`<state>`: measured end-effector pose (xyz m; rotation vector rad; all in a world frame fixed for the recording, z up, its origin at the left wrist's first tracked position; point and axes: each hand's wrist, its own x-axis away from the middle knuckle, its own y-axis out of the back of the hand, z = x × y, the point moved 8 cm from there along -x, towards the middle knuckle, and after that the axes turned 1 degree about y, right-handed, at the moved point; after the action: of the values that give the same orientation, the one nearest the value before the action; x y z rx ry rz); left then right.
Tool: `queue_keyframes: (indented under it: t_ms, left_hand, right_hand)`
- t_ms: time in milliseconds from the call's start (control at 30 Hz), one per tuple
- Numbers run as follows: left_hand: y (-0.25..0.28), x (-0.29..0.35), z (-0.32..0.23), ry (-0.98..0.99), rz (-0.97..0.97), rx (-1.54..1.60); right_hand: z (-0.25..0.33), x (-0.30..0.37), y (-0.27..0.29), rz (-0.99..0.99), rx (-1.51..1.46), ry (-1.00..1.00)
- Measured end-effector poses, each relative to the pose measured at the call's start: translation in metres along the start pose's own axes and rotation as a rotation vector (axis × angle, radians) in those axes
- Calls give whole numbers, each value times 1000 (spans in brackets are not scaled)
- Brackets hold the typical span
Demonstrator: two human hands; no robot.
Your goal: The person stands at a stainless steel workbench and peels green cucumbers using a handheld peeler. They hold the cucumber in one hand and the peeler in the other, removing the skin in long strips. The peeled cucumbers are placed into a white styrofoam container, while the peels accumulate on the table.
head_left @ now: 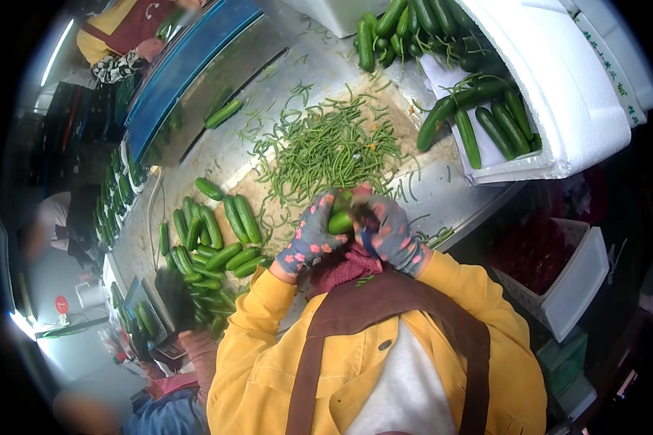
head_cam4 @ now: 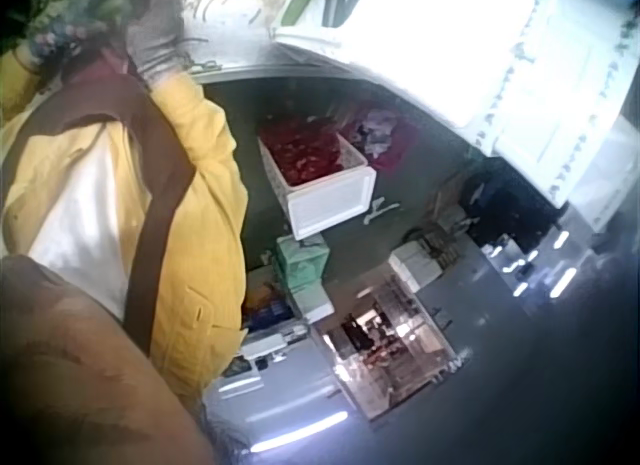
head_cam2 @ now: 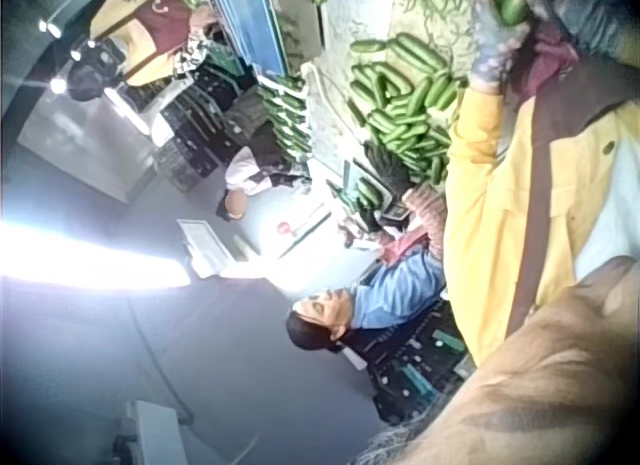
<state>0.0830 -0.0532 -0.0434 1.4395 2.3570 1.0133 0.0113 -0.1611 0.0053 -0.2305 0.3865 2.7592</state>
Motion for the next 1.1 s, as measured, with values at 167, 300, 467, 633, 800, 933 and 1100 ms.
queue_keyframes:
  t_ms: [167, 300, 467, 633, 800, 933, 1100]
  left_hand:
    - [0, 0, -3, 4, 48, -55]
    - [1, -2, -15, 8, 73, -27]
    - [-3, 5, -22, -59, 44, -75]
    - [-3, 3, -16, -109, 6, 27]
    - [-1, 5, -29, -117, 4, -148]
    - [-5, 10, -18, -88, 26, -94]
    - [6, 5, -11, 82, -118, 98]
  right_hand:
    - [-43, 16, -6, 11, -457, -338]
    - [-56, 13, -2, -50, -1152, -329]
    - [-31, -16, 11, -95, -14, -183]
    - [-83, 4, 3, -244, -896, -382]
    - [-49, 4, -7, -48, -376, -115]
    - [-39, 10, -5, 93, -319, -169]
    - [-28, 14, -2, 180, -270, -138]
